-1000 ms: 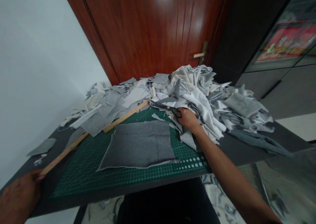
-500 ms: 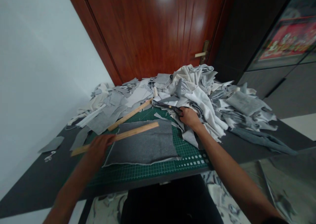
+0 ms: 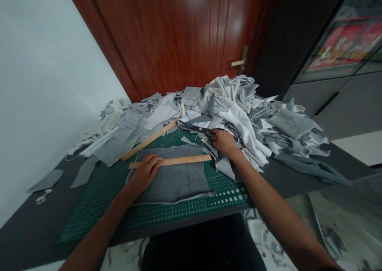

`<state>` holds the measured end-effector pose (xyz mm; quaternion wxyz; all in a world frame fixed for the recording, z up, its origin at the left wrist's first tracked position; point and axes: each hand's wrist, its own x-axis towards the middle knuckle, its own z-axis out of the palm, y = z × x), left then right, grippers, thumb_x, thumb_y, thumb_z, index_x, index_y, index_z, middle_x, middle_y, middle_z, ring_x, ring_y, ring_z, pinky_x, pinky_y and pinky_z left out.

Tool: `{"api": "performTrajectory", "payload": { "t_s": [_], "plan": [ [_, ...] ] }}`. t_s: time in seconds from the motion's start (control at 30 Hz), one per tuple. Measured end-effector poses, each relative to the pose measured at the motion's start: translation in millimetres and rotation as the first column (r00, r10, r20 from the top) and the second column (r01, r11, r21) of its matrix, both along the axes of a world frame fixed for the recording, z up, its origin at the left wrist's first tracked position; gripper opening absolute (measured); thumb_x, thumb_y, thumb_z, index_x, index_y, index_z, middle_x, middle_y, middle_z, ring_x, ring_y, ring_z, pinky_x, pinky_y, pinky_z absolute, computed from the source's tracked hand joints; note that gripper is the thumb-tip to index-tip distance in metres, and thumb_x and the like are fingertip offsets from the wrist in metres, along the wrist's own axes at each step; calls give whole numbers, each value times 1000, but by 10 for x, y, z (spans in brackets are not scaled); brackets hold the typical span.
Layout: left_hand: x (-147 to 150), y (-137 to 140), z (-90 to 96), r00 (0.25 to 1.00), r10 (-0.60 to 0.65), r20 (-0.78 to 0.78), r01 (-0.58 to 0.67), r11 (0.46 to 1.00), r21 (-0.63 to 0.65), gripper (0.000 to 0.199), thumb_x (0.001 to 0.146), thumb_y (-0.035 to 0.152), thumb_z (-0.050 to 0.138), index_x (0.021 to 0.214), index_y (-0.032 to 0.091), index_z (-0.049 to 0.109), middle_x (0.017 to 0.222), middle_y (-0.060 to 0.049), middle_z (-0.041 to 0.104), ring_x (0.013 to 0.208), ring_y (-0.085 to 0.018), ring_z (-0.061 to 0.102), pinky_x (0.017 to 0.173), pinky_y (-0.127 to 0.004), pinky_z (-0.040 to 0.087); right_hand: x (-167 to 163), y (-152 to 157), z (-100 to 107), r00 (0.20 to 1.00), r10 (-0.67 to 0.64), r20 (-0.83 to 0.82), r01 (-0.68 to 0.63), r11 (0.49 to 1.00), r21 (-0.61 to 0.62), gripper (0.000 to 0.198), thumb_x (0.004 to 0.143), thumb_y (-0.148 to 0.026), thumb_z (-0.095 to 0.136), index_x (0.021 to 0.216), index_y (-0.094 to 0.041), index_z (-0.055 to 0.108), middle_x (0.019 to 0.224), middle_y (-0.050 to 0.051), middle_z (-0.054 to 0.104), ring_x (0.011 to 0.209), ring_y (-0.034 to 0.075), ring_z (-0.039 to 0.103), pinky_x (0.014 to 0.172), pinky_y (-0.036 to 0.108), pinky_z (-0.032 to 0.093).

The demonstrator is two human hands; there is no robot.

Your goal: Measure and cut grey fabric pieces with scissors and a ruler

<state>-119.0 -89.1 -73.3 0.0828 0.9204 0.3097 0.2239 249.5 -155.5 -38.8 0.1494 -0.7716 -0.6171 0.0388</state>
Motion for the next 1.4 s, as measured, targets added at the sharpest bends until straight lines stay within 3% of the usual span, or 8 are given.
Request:
{"api": "performTrajectory", "payload": {
  "t_s": [0.17, 0.33, 0.6, 0.83, 1.17, 1.23, 1.3, 1.4],
  "plan": [
    [30, 1, -32, 999, -46, -18, 44, 997, -57, 40, 109, 36, 34, 122, 18, 67, 132, -11, 68, 128, -25, 62, 116, -45, 48, 15, 18, -49, 999, 36, -2, -36, 999, 15, 40, 85, -8, 59, 124, -11, 67, 118, 18, 75, 115, 27, 69, 95, 30, 48],
    [35, -176, 16, 969, -114, -218, 110, 994, -28, 52, 110, 36, 32, 160, 22, 41, 166, -10, 43, 157, -25, 34, 130, -51, 27, 41, 14, -67, 995, 96, -9, -95, 995, 31, 38, 81, -4, 61, 118, -9, 69, 112, 17, 76, 107, 25, 70, 88, 27, 47],
    [-101, -456, 5, 958, -58, -282, 85, 993, 83, 57, 110, 39, 35, 165, 21, 32, 170, -10, 36, 161, -27, 22, 131, -54, 22, 41, -49, -10, 978, 207, -20, -206, 978, 43, 26, 79, -9, 68, 104, -13, 72, 97, 11, 77, 92, 21, 71, 80, 25, 46],
    [-300, -581, -52, 981, 14, -194, 5, 996, 94, 55, 109, 38, 39, 162, 25, 38, 167, -8, 42, 158, -27, 30, 129, -53, 30, -243, -24, -43, 935, 339, -99, -331, 939, 92, 39, 84, -11, 69, 123, -14, 69, 119, 14, 75, 110, 23, 70, 94, 27, 48],
    [-190, -749, 166, 991, 81, 109, -66, 989, -132, 50, 108, 43, 38, 152, 25, 53, 163, -9, 48, 156, -28, 36, 129, -55, 29, -646, -176, 280, 912, 385, -144, -363, 919, 156, 21, 85, 1, 60, 99, -12, 71, 111, 17, 73, 113, 24, 67, 105, 33, 46],
    [-53, -947, 287, 955, 129, 266, -67, 970, -233, 49, 108, 44, 37, 148, 23, 56, 160, -10, 52, 152, -27, 43, 128, -51, 33, -897, -382, 351, 782, 563, -268, -452, 807, 379, 23, 85, 1, 54, 91, -16, 69, 99, 8, 72, 101, 18, 67, 99, 30, 48],
    [141, -1152, 408, 884, 175, 434, -34, 949, -314, 49, 109, 45, 36, 145, 21, 58, 156, -10, 56, 148, -26, 49, 126, -46, 36, -1251, -601, 351, 485, 767, -421, -466, 634, 618, 20, 83, -4, 51, 84, -19, 64, 88, 2, 67, 86, 15, 65, 87, 27, 51],
    [439, -1363, 548, 701, 224, 677, 45, 934, -355, 51, 108, 49, 35, 132, 18, 67, 142, -11, 68, 134, -27, 62, 116, -43, 48, -1813, -846, 241, 249, 827, -504, -381, 562, 734, 14, 73, -9, 51, 78, -21, 58, 82, -1, 64, 81, 15, 61, 80, 26, 49]
  ]
}}
